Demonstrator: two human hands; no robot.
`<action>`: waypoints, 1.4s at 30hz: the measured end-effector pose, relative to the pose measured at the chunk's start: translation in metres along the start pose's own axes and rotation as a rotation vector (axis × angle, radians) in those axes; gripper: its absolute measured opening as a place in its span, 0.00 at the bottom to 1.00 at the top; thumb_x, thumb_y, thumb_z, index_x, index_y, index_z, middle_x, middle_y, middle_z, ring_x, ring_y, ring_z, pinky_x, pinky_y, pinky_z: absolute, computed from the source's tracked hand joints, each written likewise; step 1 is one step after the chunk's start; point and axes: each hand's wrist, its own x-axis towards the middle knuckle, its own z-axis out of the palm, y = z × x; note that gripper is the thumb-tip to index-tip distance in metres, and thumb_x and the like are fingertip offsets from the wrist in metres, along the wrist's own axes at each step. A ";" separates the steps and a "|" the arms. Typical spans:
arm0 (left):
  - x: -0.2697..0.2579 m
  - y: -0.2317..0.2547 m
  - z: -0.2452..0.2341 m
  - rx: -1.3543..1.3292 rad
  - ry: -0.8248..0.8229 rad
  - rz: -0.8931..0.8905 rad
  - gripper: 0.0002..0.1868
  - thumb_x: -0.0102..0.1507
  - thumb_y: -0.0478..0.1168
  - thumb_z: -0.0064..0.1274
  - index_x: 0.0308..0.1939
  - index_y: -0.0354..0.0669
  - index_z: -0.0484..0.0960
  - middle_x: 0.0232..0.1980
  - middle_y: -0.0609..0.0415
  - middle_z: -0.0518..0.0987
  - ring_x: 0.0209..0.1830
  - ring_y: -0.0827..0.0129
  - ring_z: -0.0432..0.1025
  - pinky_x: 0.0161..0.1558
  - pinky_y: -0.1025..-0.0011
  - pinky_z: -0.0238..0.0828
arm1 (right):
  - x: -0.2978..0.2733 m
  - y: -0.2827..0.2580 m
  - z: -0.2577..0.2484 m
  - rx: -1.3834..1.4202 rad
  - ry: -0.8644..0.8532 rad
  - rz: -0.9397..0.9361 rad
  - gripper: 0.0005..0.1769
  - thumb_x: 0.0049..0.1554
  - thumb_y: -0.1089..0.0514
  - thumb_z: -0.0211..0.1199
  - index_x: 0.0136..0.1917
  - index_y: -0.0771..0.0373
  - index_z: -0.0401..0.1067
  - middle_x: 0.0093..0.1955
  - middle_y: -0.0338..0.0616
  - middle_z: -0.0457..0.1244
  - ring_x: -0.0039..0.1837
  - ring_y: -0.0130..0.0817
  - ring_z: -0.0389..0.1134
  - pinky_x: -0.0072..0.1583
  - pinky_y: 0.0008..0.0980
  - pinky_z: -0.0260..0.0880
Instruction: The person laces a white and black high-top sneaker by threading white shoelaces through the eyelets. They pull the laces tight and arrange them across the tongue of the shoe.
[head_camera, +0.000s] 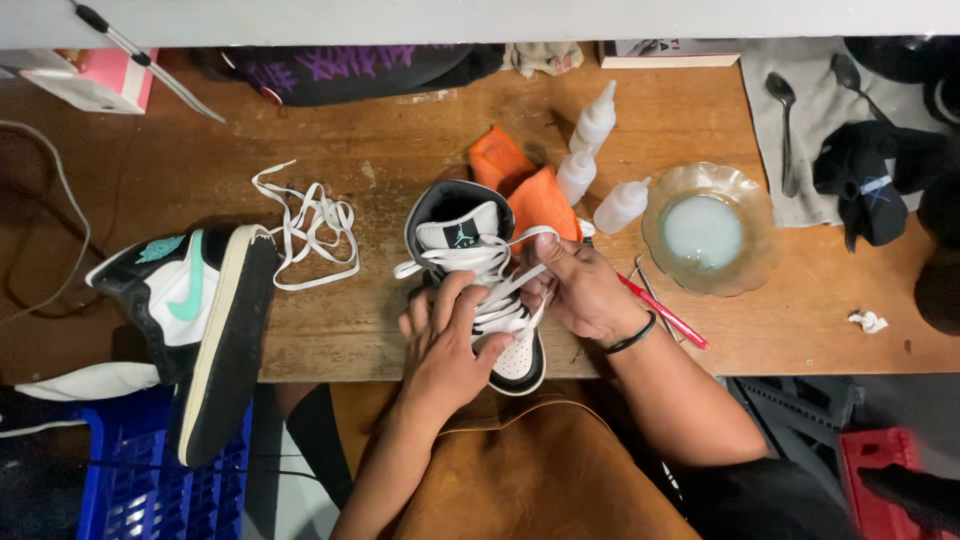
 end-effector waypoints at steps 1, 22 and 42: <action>0.000 0.000 0.001 0.012 -0.008 -0.004 0.28 0.60 0.60 0.51 0.58 0.54 0.64 0.69 0.59 0.53 0.59 0.51 0.53 0.51 0.54 0.50 | 0.001 0.001 0.001 0.031 0.017 -0.022 0.22 0.64 0.50 0.51 0.31 0.62 0.62 0.30 0.44 0.54 0.30 0.29 0.55 0.32 0.24 0.56; 0.001 -0.001 -0.007 0.025 -0.118 -0.008 0.31 0.61 0.59 0.48 0.65 0.55 0.61 0.75 0.60 0.47 0.67 0.50 0.49 0.61 0.40 0.41 | -0.009 0.023 -0.022 0.027 0.201 -0.160 0.24 0.67 0.46 0.45 0.31 0.57 0.54 0.27 0.36 0.46 0.28 0.26 0.45 0.34 0.26 0.55; -0.001 0.013 0.000 0.090 0.299 0.116 0.12 0.65 0.46 0.46 0.47 0.49 0.79 0.65 0.56 0.63 0.61 0.53 0.59 0.48 0.53 0.57 | -0.083 -0.066 0.027 -1.270 -0.018 -0.100 0.27 0.49 0.74 0.52 0.62 0.66 0.64 0.48 0.61 0.68 0.53 0.57 0.71 0.54 0.53 0.73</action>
